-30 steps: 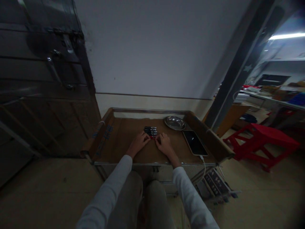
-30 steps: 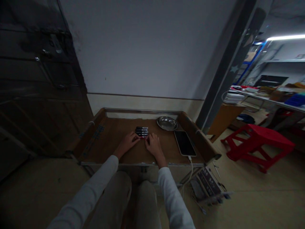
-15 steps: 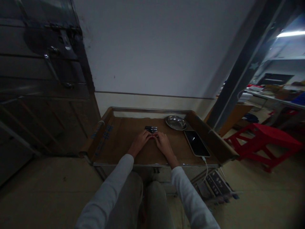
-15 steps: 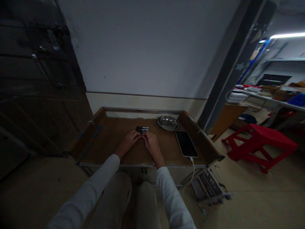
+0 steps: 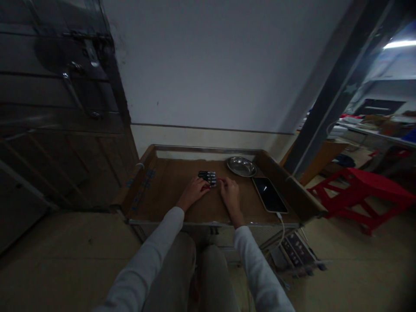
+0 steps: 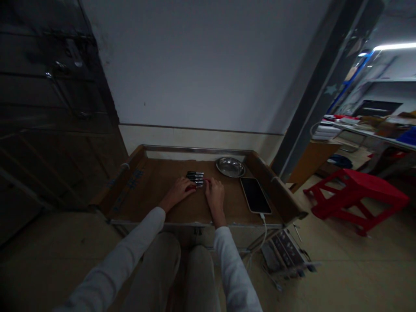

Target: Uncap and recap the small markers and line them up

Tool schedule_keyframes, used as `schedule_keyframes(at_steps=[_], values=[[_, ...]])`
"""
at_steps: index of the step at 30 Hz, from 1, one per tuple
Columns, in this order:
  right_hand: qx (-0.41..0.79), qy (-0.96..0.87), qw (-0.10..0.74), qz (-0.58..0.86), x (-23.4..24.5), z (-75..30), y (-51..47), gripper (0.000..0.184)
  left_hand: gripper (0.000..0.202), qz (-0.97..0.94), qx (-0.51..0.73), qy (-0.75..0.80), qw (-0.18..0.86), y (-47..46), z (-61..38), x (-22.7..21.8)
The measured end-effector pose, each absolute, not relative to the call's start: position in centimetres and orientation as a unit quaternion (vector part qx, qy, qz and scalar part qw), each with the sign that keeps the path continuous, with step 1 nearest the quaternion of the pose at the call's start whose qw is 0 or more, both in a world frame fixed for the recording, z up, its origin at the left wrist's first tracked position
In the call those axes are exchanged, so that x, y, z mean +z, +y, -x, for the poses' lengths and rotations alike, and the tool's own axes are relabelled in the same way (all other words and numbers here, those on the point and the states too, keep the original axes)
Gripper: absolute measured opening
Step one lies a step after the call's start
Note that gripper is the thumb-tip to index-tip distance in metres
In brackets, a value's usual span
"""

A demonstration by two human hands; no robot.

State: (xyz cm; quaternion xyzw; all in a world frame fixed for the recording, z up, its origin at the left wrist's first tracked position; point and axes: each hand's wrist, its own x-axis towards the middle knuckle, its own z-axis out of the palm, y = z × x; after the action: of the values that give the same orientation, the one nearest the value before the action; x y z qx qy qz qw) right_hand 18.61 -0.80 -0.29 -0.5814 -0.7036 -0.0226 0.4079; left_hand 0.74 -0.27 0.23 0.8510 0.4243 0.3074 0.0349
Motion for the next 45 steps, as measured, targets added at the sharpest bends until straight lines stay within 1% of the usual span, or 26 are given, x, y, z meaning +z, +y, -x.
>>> schedule_keyframes(at_steps=[3, 6, 11, 14, 18, 19, 21, 22, 24, 26, 31, 35, 38, 43, 45], values=[[-0.046, -0.697, 0.379, 0.607, -0.3, -18.6, -1.0, 0.027, 0.018, -0.837, 0.310, 0.450, 0.018, -0.3, -0.8, 0.2], [-0.063, -0.704, 0.369, 0.603, -0.2, -18.5, -1.1, 0.028, 0.021, -0.819, 0.327, 0.472, -0.007, -0.3, -0.8, 0.2], [-0.078, -0.717, 0.387, 0.574, 0.0, -18.4, -1.3, 0.030, 0.023, -0.808, 0.361, 0.465, -0.011, -0.5, -0.8, 0.3], [-0.078, -0.723, 0.391, 0.565, -0.1, -18.4, -1.2, 0.030, 0.024, -0.811, 0.359, 0.462, -0.013, -0.8, -0.8, 0.5], [-0.043, -0.752, 0.407, 0.517, -0.1, -18.2, -1.4, 0.031, 0.024, -0.816, 0.343, 0.465, -0.024, -0.9, -0.7, 0.6], [-0.024, -0.768, 0.413, 0.488, 0.1, -18.0, -1.6, 0.033, 0.024, -0.813, 0.345, 0.468, -0.025, -0.9, -0.7, 0.5], [0.013, -0.800, 0.416, 0.431, 0.5, -17.7, -1.9, 0.043, 0.024, -0.801, 0.357, 0.479, -0.029, -0.7, -0.6, 0.4], [0.026, -0.811, 0.410, 0.416, 0.7, -17.5, -2.0, 0.049, 0.024, -0.791, 0.365, 0.491, -0.032, -0.6, -0.6, 0.3], [0.036, -0.815, 0.408, 0.410, 1.0, -17.3, -2.1, 0.053, 0.023, -0.759, 0.380, 0.528, -0.039, -0.4, -0.5, 0.1], [0.029, -0.811, 0.404, 0.422, 1.0, -17.3, -1.9, 0.050, 0.021, -0.718, 0.389, 0.575, -0.047, -0.2, -0.3, -0.1], [-0.033, -0.793, 0.359, 0.492, 0.0, -17.8, -0.9, 0.029, 0.018, -0.645, 0.398, 0.651, -0.038, 0.5, 0.2, -1.0], [-0.070, -0.785, 0.331, 0.520, -0.7, -18.0, -0.6, 0.023, 0.020, -0.632, 0.386, 0.672, -0.013, 1.0, 0.2, -1.4], [-0.078, -0.786, 0.322, 0.522, -1.0, -17.9, -0.4, 0.020, 0.020, -0.656, 0.380, 0.652, -0.007, 0.9, -0.1, -1.2], [-0.078, -0.785, 0.305, 0.533, -1.4, -18.0, 0.0, 0.018, 0.013, -0.775, 0.356, 0.521, 0.030, 0.0, -0.8, -0.8], [-0.078, -0.788, 0.299, 0.533, -1.5, -18.1, 0.2, 0.018, 0.011, -0.792, 0.340, 0.505, 0.047, -0.2, -0.9, -0.9]])
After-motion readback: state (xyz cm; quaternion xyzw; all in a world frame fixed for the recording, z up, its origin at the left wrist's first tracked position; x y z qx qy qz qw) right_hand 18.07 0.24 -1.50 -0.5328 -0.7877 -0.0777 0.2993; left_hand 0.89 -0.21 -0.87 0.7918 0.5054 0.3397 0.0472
